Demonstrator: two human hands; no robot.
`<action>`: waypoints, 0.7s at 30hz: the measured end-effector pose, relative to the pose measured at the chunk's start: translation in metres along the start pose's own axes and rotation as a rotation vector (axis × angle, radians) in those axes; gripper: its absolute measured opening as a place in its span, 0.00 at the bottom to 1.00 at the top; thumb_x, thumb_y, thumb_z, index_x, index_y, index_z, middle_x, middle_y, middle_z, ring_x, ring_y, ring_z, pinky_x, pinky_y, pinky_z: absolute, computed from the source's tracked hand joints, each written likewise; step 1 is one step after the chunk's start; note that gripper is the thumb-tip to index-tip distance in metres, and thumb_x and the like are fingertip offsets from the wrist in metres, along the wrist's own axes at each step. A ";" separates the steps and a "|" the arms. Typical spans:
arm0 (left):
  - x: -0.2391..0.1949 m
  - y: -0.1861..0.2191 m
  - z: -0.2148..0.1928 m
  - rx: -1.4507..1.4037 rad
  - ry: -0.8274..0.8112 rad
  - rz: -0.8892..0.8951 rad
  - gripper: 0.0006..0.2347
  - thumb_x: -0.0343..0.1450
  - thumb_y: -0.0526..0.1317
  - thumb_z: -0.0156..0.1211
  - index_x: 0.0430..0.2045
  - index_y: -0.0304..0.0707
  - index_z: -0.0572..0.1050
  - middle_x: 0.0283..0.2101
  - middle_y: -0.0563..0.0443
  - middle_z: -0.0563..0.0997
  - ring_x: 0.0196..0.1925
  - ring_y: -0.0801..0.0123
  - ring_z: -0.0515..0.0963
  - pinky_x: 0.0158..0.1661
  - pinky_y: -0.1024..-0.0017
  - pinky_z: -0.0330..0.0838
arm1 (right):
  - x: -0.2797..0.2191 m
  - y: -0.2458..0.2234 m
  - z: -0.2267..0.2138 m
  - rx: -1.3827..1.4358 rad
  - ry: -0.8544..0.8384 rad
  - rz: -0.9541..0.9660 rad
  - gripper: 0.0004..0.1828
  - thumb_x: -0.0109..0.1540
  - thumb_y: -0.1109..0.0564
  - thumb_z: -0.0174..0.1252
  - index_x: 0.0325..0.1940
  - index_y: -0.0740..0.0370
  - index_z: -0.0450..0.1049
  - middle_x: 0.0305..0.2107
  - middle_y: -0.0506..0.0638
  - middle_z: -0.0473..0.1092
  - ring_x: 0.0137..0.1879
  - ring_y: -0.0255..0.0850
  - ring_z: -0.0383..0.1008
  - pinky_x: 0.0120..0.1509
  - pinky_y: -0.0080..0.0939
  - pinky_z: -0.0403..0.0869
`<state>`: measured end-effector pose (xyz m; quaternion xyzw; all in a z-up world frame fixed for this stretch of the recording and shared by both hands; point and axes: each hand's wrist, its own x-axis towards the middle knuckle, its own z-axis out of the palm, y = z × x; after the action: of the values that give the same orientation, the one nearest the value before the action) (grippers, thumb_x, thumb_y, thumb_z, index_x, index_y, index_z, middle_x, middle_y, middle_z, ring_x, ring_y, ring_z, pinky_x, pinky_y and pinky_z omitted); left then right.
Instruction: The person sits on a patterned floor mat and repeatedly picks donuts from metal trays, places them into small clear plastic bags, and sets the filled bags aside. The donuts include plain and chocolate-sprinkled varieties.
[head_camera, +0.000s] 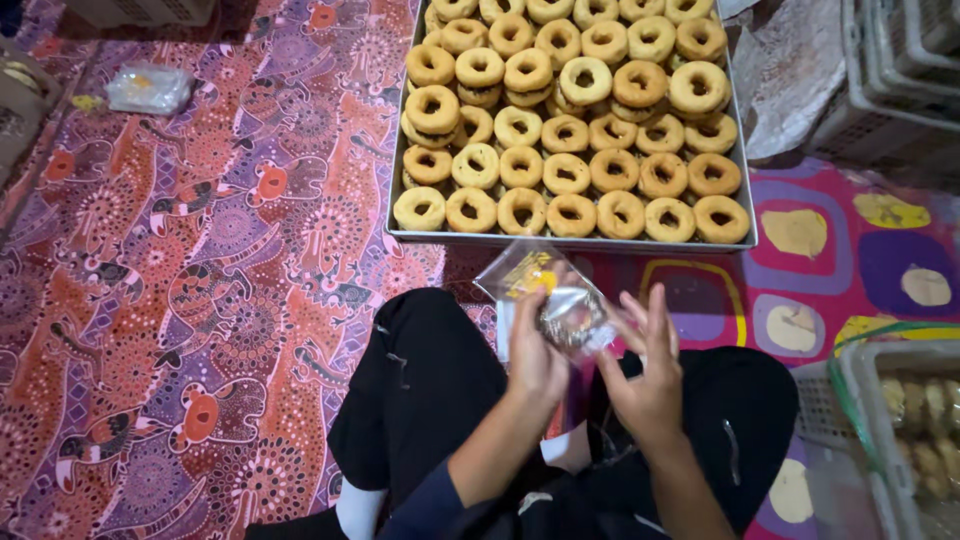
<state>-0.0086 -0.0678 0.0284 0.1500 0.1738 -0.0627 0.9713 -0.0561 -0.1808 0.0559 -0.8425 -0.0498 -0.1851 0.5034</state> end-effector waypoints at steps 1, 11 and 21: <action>-0.003 -0.009 -0.002 0.033 0.000 0.050 0.14 0.75 0.38 0.52 0.53 0.34 0.73 0.52 0.46 0.81 0.53 0.64 0.81 0.56 0.65 0.76 | -0.001 -0.003 0.001 -0.031 0.055 0.016 0.55 0.57 0.66 0.68 0.82 0.63 0.43 0.66 0.66 0.66 0.65 0.48 0.75 0.68 0.45 0.71; 0.000 0.025 -0.036 0.428 -0.045 -0.073 0.16 0.71 0.39 0.59 0.54 0.44 0.72 0.53 0.46 0.80 0.54 0.59 0.79 0.51 0.62 0.75 | 0.018 0.001 -0.015 -0.479 -0.015 -0.542 0.15 0.55 0.62 0.63 0.46 0.53 0.78 0.48 0.56 0.75 0.55 0.62 0.76 0.61 0.55 0.74; -0.055 0.041 -0.065 0.961 -0.325 0.155 0.11 0.80 0.41 0.60 0.48 0.29 0.82 0.40 0.42 0.85 0.42 0.68 0.82 0.46 0.71 0.77 | 0.013 -0.043 -0.033 -0.267 -0.222 -0.307 0.15 0.61 0.59 0.62 0.52 0.60 0.79 0.38 0.55 0.76 0.43 0.46 0.78 0.47 0.45 0.76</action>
<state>-0.0730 -0.0053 0.0009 0.5804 -0.0397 -0.0860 0.8088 -0.0646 -0.1899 0.1103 -0.8994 -0.2074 -0.1706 0.3450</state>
